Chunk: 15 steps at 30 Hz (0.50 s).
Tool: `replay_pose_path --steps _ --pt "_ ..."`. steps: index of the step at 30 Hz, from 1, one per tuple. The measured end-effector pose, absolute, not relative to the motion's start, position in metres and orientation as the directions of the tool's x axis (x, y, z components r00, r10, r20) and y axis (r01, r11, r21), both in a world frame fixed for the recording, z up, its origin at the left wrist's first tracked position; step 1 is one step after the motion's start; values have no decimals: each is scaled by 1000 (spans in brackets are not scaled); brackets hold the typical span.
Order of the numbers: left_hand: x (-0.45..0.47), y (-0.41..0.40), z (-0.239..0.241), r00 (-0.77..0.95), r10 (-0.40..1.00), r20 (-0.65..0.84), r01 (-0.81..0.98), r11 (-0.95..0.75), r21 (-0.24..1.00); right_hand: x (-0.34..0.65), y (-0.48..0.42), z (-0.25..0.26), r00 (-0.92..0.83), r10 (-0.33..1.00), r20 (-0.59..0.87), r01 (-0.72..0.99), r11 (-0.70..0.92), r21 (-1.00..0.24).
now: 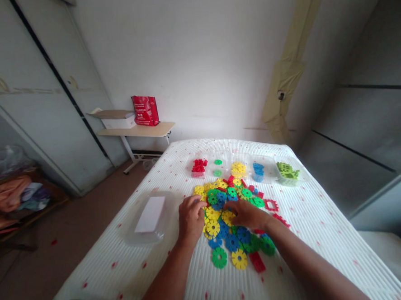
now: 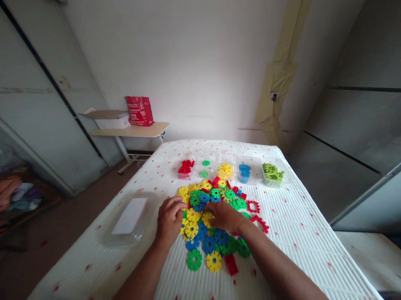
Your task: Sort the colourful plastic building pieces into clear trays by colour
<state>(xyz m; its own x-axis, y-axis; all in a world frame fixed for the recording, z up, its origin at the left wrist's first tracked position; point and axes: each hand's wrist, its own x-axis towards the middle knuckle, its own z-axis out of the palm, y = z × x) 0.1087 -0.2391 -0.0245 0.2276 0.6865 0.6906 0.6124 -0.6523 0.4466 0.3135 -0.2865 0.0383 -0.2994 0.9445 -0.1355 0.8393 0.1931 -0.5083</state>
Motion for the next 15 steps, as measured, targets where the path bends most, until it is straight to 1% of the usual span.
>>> replay_pose_path --steps 2,5,10,15 --pt "108 -239 -25 229 691 686 609 -651 453 310 -280 37 -320 931 -175 873 218 -436" --pt "108 -238 -26 231 692 684 596 -656 463 307 -276 36 -315 925 -211 904 225 -364" --pt "108 -237 -27 226 688 690 586 -662 468 300 -279 42 -239 945 -223 944 172 -281" --pt "108 -239 -26 225 678 700 586 -668 458 297 -277 44 -244 936 -253 959 195 -205"
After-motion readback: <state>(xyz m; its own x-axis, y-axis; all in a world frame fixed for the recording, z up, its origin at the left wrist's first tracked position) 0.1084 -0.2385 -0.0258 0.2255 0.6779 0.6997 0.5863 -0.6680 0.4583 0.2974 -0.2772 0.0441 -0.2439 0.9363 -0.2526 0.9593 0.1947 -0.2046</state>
